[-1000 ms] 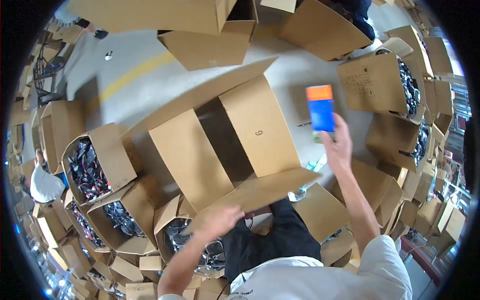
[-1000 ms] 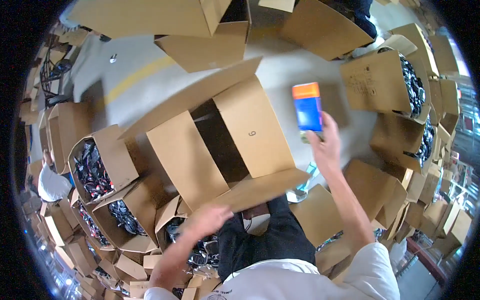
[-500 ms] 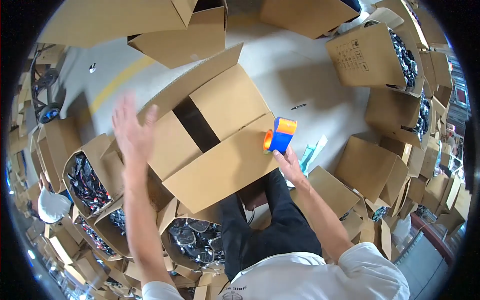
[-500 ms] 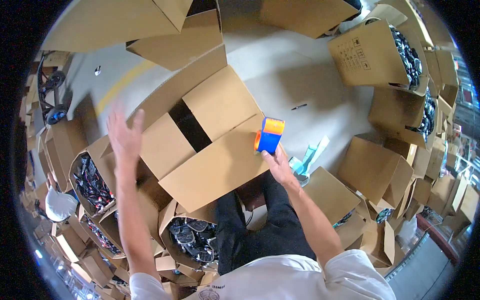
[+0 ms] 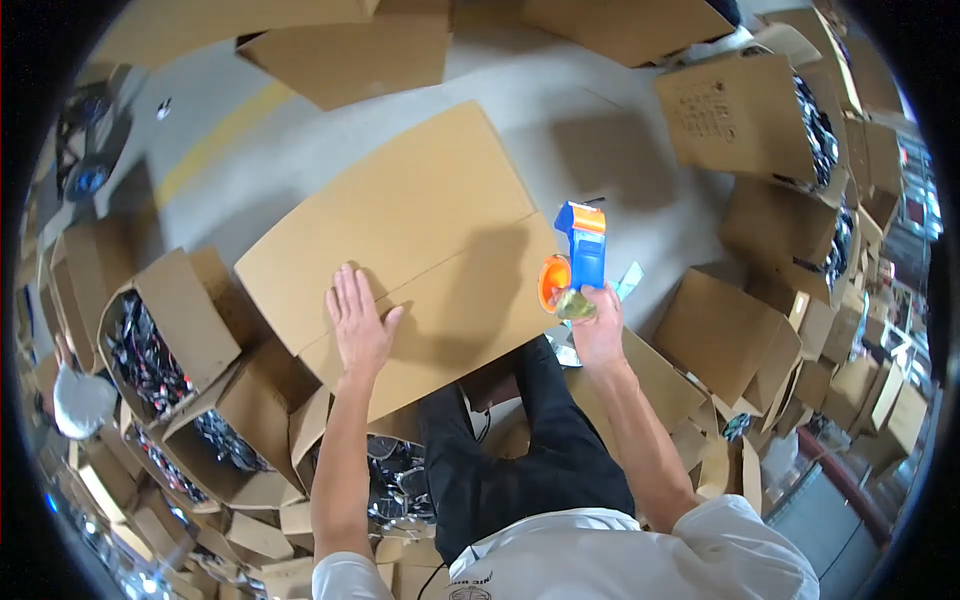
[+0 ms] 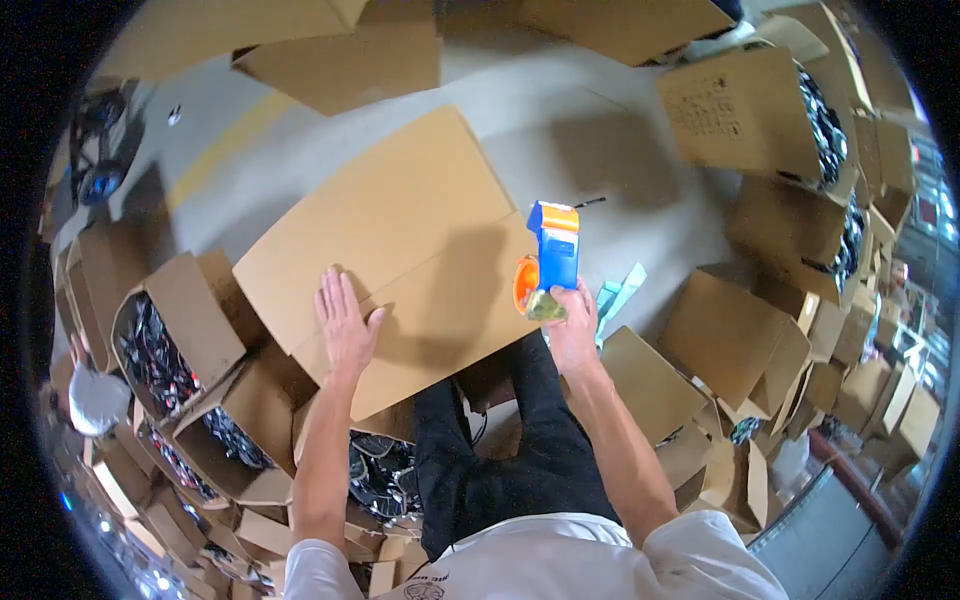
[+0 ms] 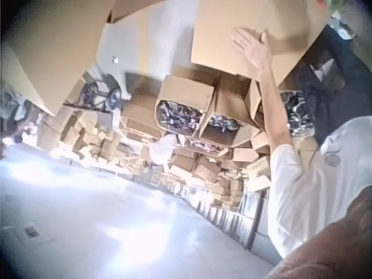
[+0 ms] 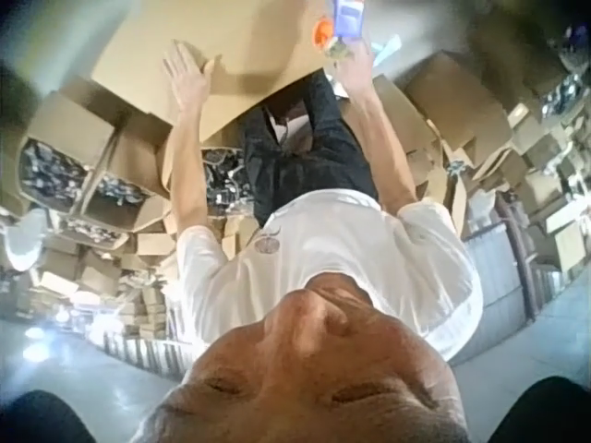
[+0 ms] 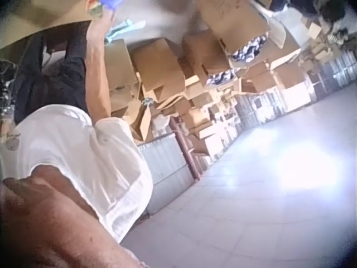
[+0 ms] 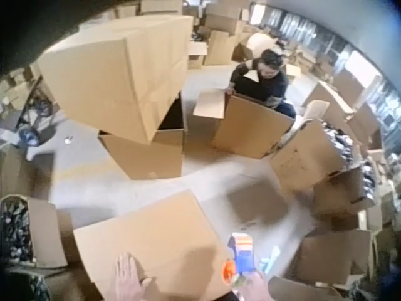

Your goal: The person seals cardboard boxes shut using a tape dispenser.

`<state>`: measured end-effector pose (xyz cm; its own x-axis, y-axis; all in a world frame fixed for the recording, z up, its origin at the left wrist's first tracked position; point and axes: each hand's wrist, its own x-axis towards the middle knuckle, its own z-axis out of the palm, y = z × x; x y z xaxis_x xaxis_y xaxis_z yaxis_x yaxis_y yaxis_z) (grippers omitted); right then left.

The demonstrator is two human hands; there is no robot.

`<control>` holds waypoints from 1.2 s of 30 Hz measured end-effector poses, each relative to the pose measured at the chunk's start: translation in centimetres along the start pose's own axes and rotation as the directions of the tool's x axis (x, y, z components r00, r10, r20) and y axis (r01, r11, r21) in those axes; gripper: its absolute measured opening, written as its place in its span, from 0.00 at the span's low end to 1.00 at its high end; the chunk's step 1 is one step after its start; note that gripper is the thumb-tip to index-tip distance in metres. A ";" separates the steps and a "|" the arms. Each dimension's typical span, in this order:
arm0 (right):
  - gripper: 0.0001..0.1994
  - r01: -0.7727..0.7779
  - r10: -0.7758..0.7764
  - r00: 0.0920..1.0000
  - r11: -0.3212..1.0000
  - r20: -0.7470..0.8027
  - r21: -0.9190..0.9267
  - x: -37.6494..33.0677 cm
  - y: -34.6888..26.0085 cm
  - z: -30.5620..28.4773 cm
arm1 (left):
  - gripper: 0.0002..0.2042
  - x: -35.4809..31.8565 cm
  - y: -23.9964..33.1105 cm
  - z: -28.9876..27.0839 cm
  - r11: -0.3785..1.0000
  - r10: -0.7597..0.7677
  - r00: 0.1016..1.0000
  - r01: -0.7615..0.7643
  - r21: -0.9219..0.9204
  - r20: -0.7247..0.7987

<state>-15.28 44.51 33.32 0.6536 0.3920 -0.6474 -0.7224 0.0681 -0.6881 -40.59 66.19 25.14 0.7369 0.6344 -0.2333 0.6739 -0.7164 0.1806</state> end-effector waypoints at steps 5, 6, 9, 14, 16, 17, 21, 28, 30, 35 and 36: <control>0.18 0.101 -0.054 0.986 0.945 0.155 -0.313 -1.0 3.9 9.3 | 0.39 0.7 0.0 1.9 0.984 -0.021 0.995 0.004 -0.177 -0.097; 0.16 0.127 -0.050 0.977 0.917 0.207 -0.377 -1.0 5.1 10.7 | 0.34 0.5 -0.3 1.9 0.957 -0.067 0.987 0.022 -0.290 -0.149; 0.20 0.224 -0.067 0.947 0.839 0.314 -0.496 1.5 12.1 11.4 | 0.28 1.0 -0.6 0.2 0.684 -0.241 0.967 0.108 -0.721 -0.084; 0.22 0.503 -0.194 0.852 0.564 0.486 -0.655 3.2 16.3 9.1 | 0.22 4.4 -4.1 -2.5 -0.210 -0.261 0.870 0.372 -0.904 0.418; 0.22 0.484 -0.150 0.856 0.567 0.495 -0.666 2.2 16.0 9.4 | 0.19 5.3 -5.8 -3.1 -0.255 -0.111 0.859 0.461 -0.850 0.499; 0.22 0.492 -0.152 0.851 0.565 0.503 -0.662 2.1 15.9 10.1 | 0.17 5.9 -6.5 -3.4 -0.274 0.053 0.828 0.549 -0.789 0.558; 0.21 0.506 -0.167 0.836 0.601 0.522 -0.618 2.5 15.4 10.4 | 0.13 8.2 -6.3 -4.7 -0.278 0.239 0.733 0.680 -0.678 0.637; 0.20 0.458 -0.187 0.884 0.528 0.428 -0.715 0.9 13.4 12.9 | 0.11 15.5 -7.3 -6.7 0.509 -0.273 0.913 0.404 -0.760 0.303; 0.17 0.349 -0.203 0.937 0.516 0.284 -0.782 0.4 13.5 13.7 | 0.11 22.0 -9.6 -8.0 0.565 -0.380 0.914 0.351 -0.747 0.142; 0.14 0.189 -0.124 0.981 0.795 0.150 -0.576 2.2 15.9 16.7 | 0.13 28.6 -12.3 -0.6 0.818 -0.217 0.976 0.175 -0.547 -0.011; 0.14 0.192 -0.140 0.981 0.718 0.131 -0.669 2.5 16.4 16.5 | 0.13 28.9 -11.9 0.8 0.906 -0.047 0.955 0.164 -0.390 0.291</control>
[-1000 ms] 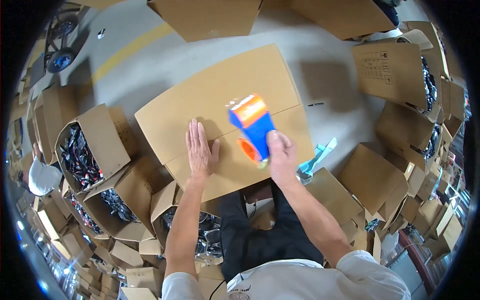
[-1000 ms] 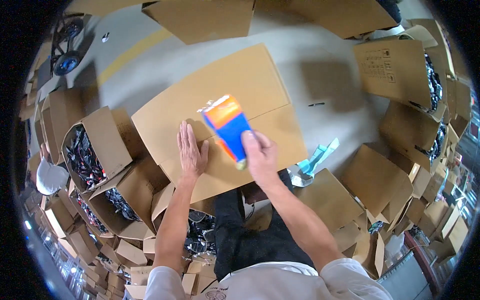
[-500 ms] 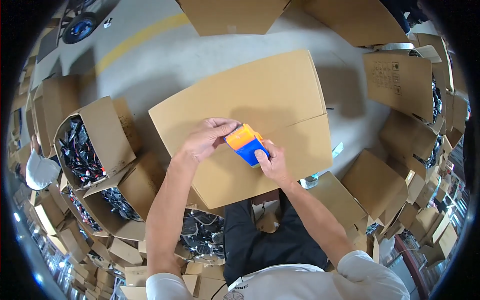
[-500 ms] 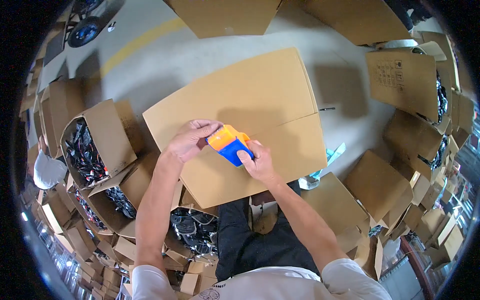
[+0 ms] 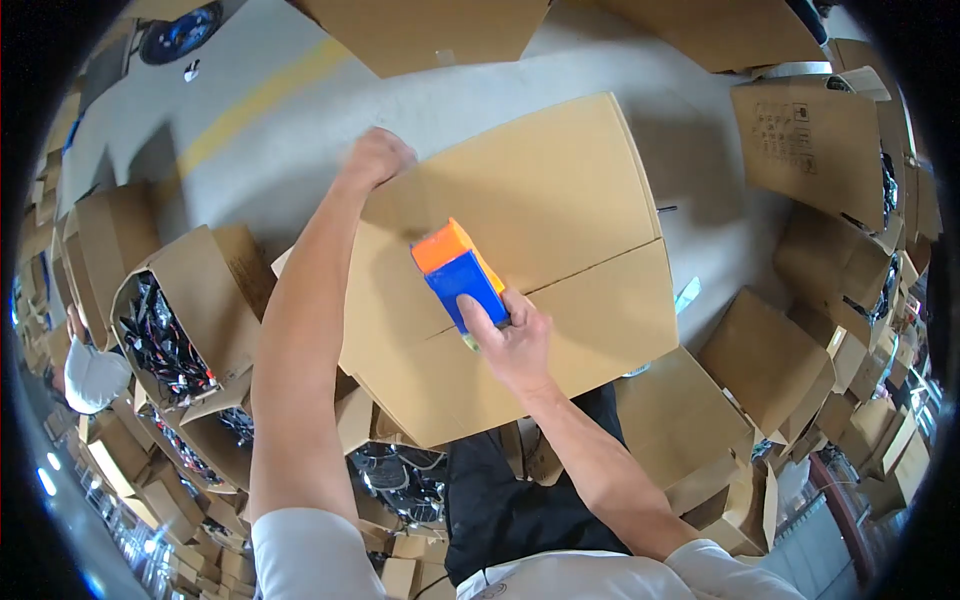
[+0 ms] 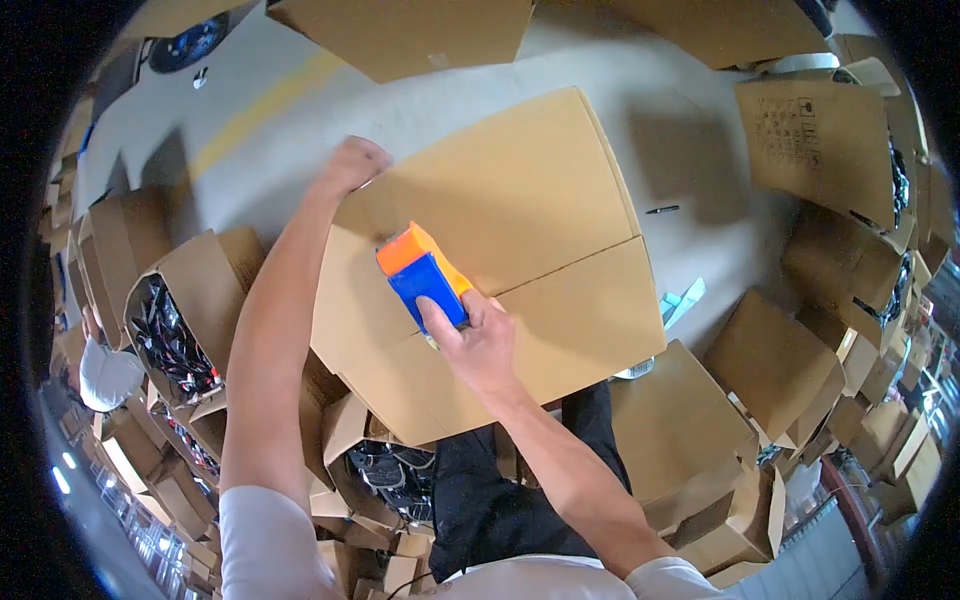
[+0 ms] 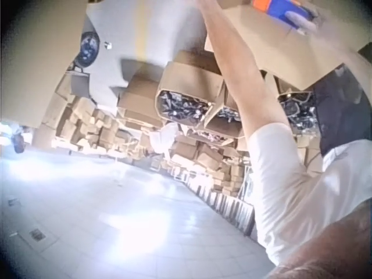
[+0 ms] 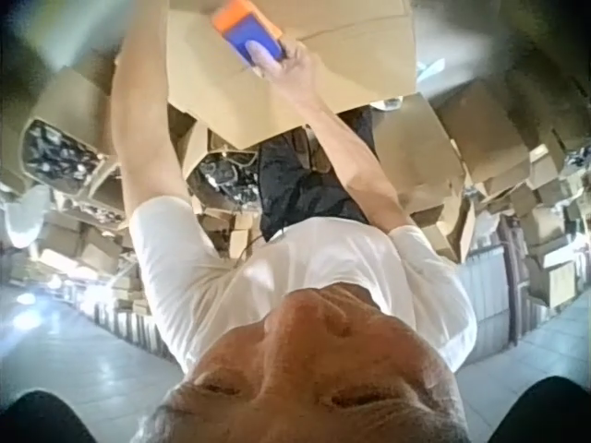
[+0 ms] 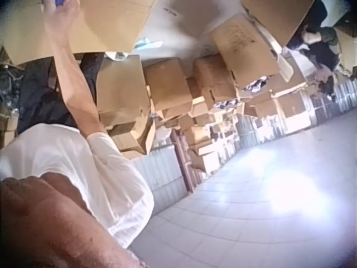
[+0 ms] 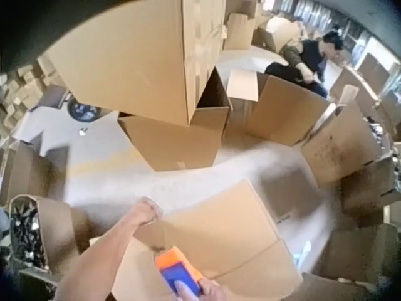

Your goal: The person seals cardboard boxes shut using a tape dispenser.

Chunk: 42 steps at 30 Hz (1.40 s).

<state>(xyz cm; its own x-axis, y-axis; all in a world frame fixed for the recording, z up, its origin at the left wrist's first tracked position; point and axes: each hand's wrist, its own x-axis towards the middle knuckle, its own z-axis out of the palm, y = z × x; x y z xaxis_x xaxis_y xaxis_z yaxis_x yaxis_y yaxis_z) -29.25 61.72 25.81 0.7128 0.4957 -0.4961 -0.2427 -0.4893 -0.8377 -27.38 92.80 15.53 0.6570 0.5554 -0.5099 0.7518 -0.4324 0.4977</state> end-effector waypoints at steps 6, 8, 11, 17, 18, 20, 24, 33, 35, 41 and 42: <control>0.17 0.017 -0.017 1.000 0.985 -0.003 -0.170 -0.7 0.8 -0.9 | 0.15 -2.5 -7.5 -2.0 0.876 -0.059 0.996 0.082 0.475 -0.062; 0.18 -0.014 0.012 1.000 0.993 -0.024 -0.120 -0.1 1.5 -1.6 | 0.14 -6.8 -7.3 -4.0 0.980 -0.158 0.909 0.193 0.054 -0.385; 0.20 0.002 0.000 1.000 0.988 0.010 -0.156 0.1 -0.2 -1.3 | 0.15 -20.3 -8.9 -3.7 0.979 -0.120 0.669 0.204 0.025 -0.734; 0.19 -0.023 0.024 0.999 0.999 0.024 -0.028 0.0 -1.7 -0.3 | 0.20 -37.0 -2.5 10.3 0.735 -0.648 0.604 0.337 -0.588 -0.464; 0.19 -0.064 0.066 0.997 0.997 0.046 -0.036 -0.3 -2.9 -0.6 | 0.20 -37.0 -1.5 10.6 0.720 -0.668 0.581 0.344 -0.603 -0.465; 0.18 -0.061 0.065 0.995 0.996 0.070 -0.061 -0.5 -3.5 -1.6 | 0.20 -36.7 -0.4 10.8 0.686 -0.704 0.541 0.350 -0.638 -0.460; 0.18 -0.009 0.018 0.996 0.994 0.087 -0.110 -0.9 -3.1 -3.1 | 0.19 -36.3 -0.4 12.6 0.557 -0.749 0.517 0.152 -0.817 -0.414; 0.18 -0.006 0.012 0.998 0.996 0.068 -0.093 -1.0 -2.6 -3.5 | 0.15 -34.6 -0.9 14.6 0.754 -0.613 0.405 0.045 -0.655 -0.678; 0.18 0.048 -0.040 0.996 0.992 0.075 -0.113 -1.0 -2.2 -3.4 | 0.15 -34.4 -1.3 14.9 0.787 -0.593 0.376 0.081 -0.612 -0.712; 0.19 -0.039 0.036 0.999 0.982 -0.020 -0.183 -0.6 -1.8 -4.2 | 0.25 -33.0 -2.8 15.1 0.425 -0.766 0.523 -0.025 -0.905 -0.374; 0.19 -0.028 0.021 0.999 0.980 -0.039 -0.199 -0.5 -1.7 -4.6 | 0.24 -33.0 -3.0 14.8 0.349 -0.763 0.557 -0.075 -0.934 -0.330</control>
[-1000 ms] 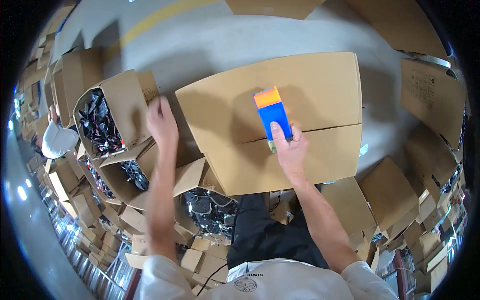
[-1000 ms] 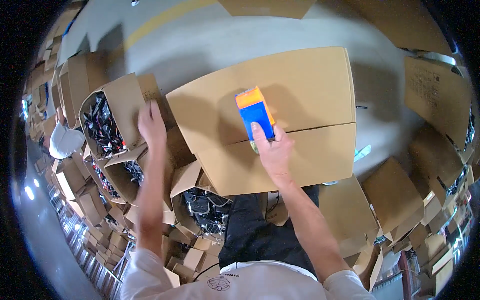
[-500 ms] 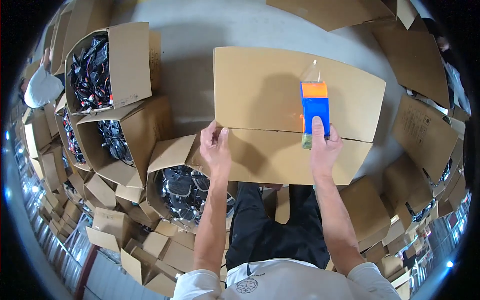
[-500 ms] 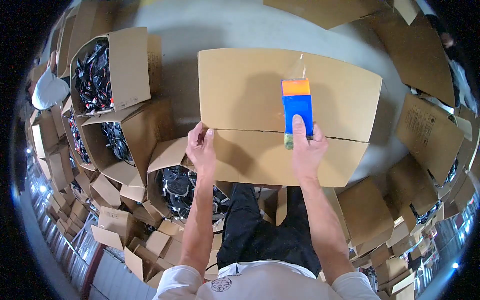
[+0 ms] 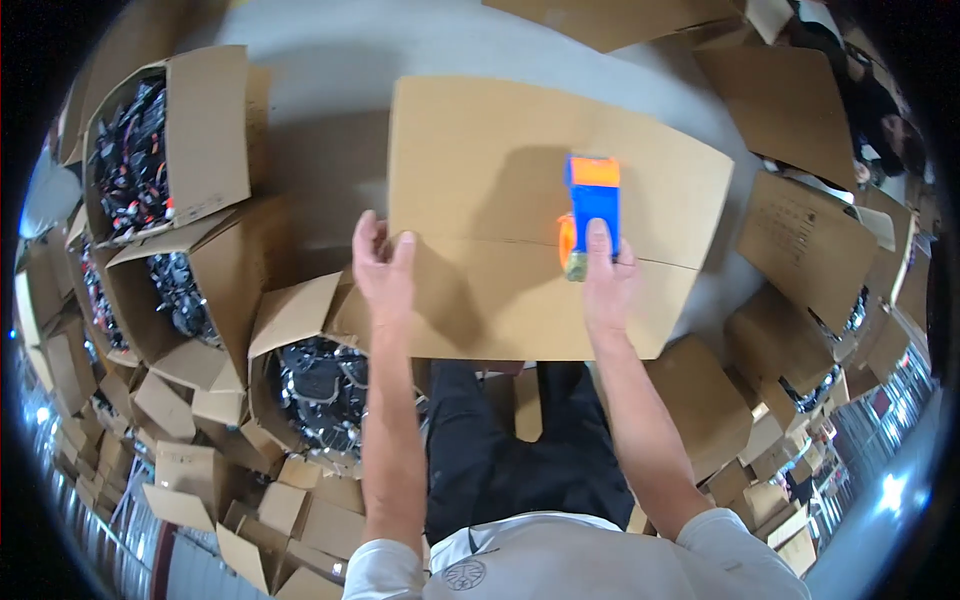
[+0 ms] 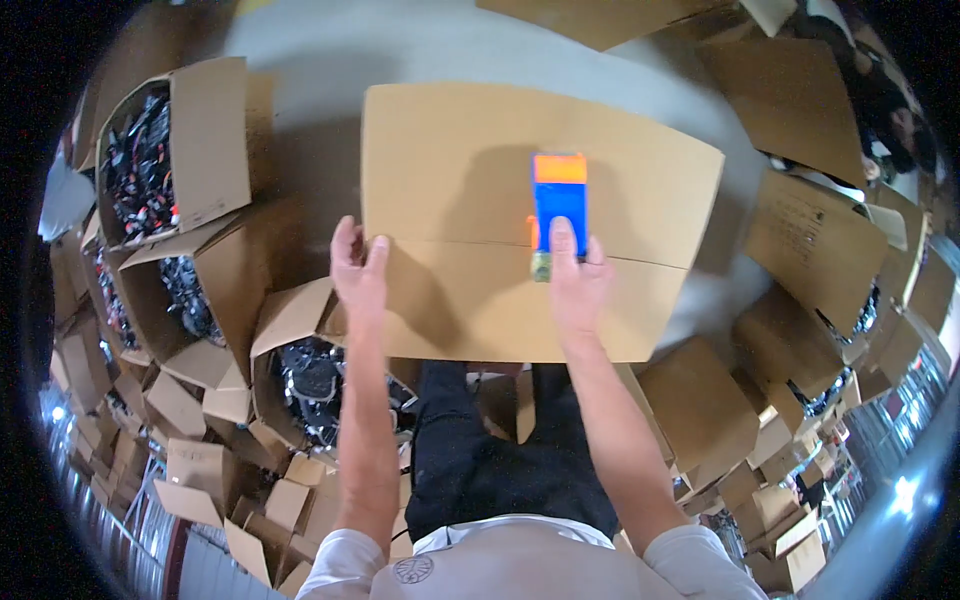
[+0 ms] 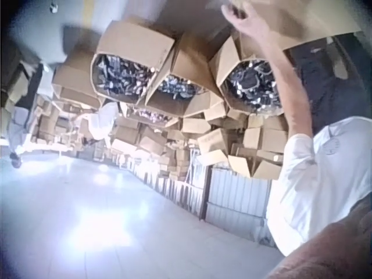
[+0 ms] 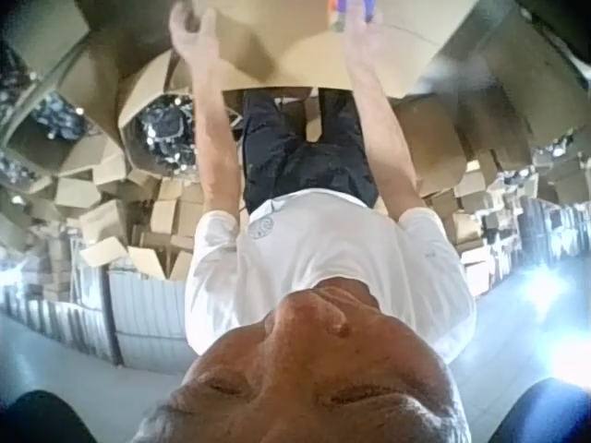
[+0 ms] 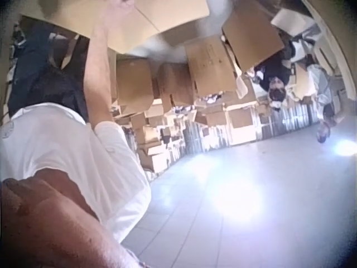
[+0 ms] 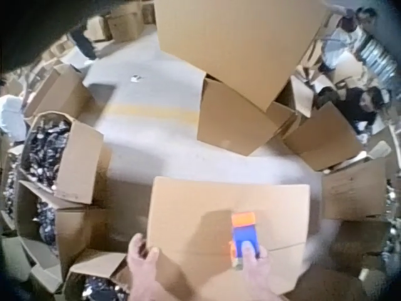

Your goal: The person seals cardboard boxes shut using a tape dispenser.

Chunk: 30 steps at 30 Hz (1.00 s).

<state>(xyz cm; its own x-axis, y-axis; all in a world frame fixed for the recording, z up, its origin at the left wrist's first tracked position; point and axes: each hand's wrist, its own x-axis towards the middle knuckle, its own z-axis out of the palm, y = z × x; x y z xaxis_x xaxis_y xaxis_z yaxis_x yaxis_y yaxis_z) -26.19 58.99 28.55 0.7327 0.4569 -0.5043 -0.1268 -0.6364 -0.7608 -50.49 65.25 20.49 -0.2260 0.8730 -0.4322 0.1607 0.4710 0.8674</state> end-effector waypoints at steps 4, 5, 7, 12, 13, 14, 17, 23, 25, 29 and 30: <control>0.19 -0.057 0.053 0.997 0.995 0.058 0.080 -0.2 -0.9 0.7 | 0.18 0.6 -0.3 -0.1 1.000 -0.002 0.991 0.002 0.000 0.137; 0.19 -0.108 0.098 0.992 0.985 0.080 0.136 -0.8 -1.5 0.7 | 0.18 0.5 -0.6 0.0 0.996 0.084 0.989 -0.082 -0.021 0.121; 0.19 -0.099 0.092 0.994 0.988 0.063 0.119 -1.9 -2.3 0.1 | 0.17 0.5 -0.7 0.1 0.979 0.139 0.982 -0.156 0.132 0.127; 0.15 -0.204 0.256 0.951 0.941 0.175 -0.269 -11.8 3.2 -4.8 | 0.17 0.4 0.2 -0.7 0.978 0.120 0.991 -0.129 0.164 0.065; 0.13 -0.279 0.309 0.941 0.939 0.138 -0.202 -15.7 6.6 -6.7 | 0.18 0.0 0.8 0.0 0.977 0.108 0.992 -0.118 0.176 0.063; 0.14 -0.401 0.417 0.891 0.908 0.180 -0.117 -19.3 8.0 -7.9 | 0.18 -0.1 1.1 0.2 0.976 0.101 0.993 -0.110 0.186 0.058; 0.15 -0.641 0.665 0.738 0.743 0.109 -0.193 -25.0 16.3 -10.4 | 0.18 -0.8 1.3 1.3 0.980 0.076 0.996 -0.084 0.180 0.051; 0.20 -0.561 0.566 0.824 0.821 0.023 -0.103 -11.6 30.2 -7.7 | 0.19 -1.1 -0.3 4.2 0.972 0.187 0.976 -0.200 0.121 0.116; 0.29 -0.479 0.677 0.625 0.726 0.388 -0.494 -15.9 22.3 -5.8 | 0.19 0.7 -1.1 -0.2 0.931 0.264 0.962 -0.275 0.242 0.077; 0.24 -0.006 0.320 0.655 0.908 0.684 -0.419 -13.6 6.9 -11.5 | 0.19 -0.4 1.0 0.9 0.974 0.178 0.983 -0.181 0.136 0.033; 0.23 0.085 0.072 0.769 0.973 0.635 -0.213 -11.0 4.9 -10.9 | 0.19 -0.5 1.0 1.0 0.968 0.175 0.984 -0.177 0.176 0.028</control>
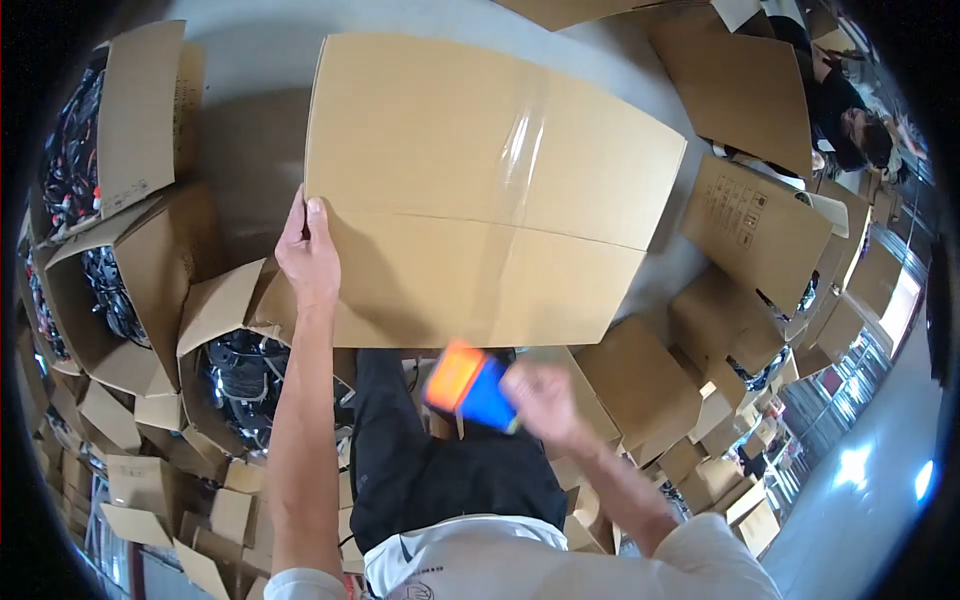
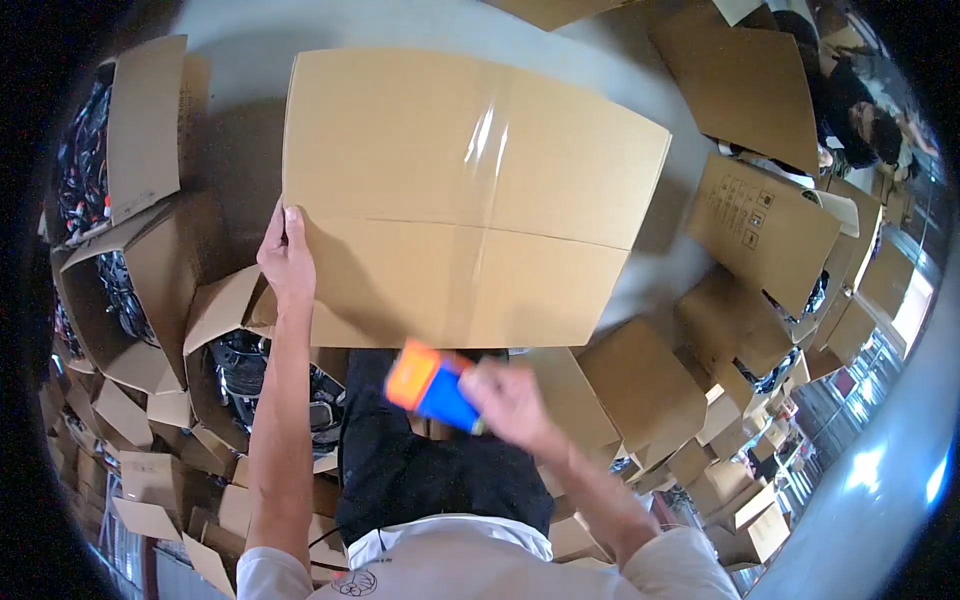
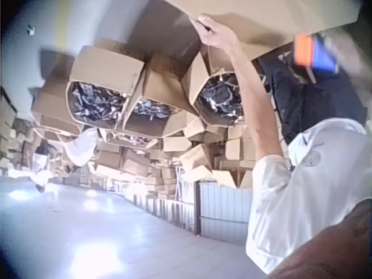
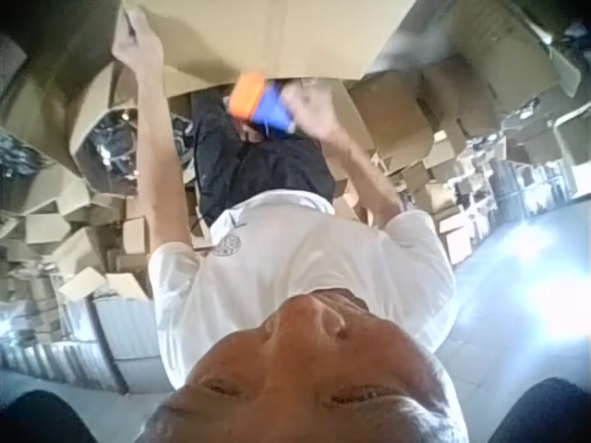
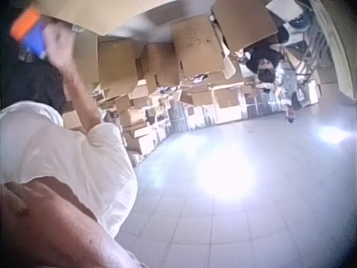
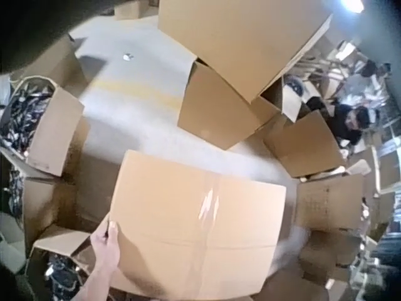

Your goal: The person seals cardboard boxes shut using a tape dispenser.

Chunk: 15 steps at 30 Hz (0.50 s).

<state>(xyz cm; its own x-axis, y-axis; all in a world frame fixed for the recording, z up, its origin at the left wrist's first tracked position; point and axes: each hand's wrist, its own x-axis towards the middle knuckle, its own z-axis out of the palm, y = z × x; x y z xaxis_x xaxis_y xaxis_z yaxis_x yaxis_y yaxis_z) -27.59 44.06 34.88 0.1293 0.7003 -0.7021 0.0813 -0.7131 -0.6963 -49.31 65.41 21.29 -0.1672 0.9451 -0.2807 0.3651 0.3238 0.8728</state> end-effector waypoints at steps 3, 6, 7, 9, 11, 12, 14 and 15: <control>0.27 0.249 -0.257 0.961 0.965 -0.103 -0.085 9.4 -4.0 -5.3 | 0.19 0.2 0.5 0.4 0.998 -0.010 0.999 0.013 0.066 -0.037; 0.27 0.380 -0.358 0.924 0.896 0.134 -0.230 17.0 -5.3 -6.2 | 0.18 0.0 -0.1 0.5 0.989 -0.038 0.999 0.041 0.141 -0.027; 0.27 0.384 -0.358 0.922 0.894 0.148 -0.229 17.9 -5.1 -6.2 | 0.18 -0.3 -0.2 0.1 0.989 -0.043 0.998 0.048 0.143 -0.040; 0.26 0.451 -0.412 0.893 0.820 0.183 -0.354 19.8 -4.2 -5.8 | 0.17 -0.3 -0.1 -0.3 0.934 0.257 0.954 -0.203 0.295 -0.158; 0.26 0.469 -0.438 0.883 0.829 0.165 -0.306 19.6 -2.9 -7.0 | 0.17 -3.4 4.3 1.5 0.990 0.076 0.990 -0.062 0.127 -0.116; 0.25 0.487 -0.457 0.873 0.820 0.168 -0.299 19.3 -2.9 -7.1 | 0.17 -4.6 5.6 1.4 0.995 -0.067 0.998 0.067 0.074 -0.008; 0.25 0.534 -0.495 0.845 0.802 0.203 -0.267 19.7 -3.5 -6.3 | 0.17 -6.5 4.6 3.2 0.894 -0.299 0.927 0.356 -0.274 0.227; 0.24 0.537 -0.503 0.843 0.799 0.190 -0.270 19.6 -3.6 -6.0 | 0.17 -6.7 5.2 4.0 0.745 -0.394 0.858 0.508 -0.433 0.329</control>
<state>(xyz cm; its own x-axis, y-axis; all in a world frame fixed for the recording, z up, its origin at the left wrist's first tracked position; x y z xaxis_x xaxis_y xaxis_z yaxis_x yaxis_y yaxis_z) -19.44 60.18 24.55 -0.1193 0.9555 -0.2699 0.4010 -0.2024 -0.8934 -42.57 60.90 26.12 0.0136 0.6976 -0.7163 -0.2095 0.7025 0.6802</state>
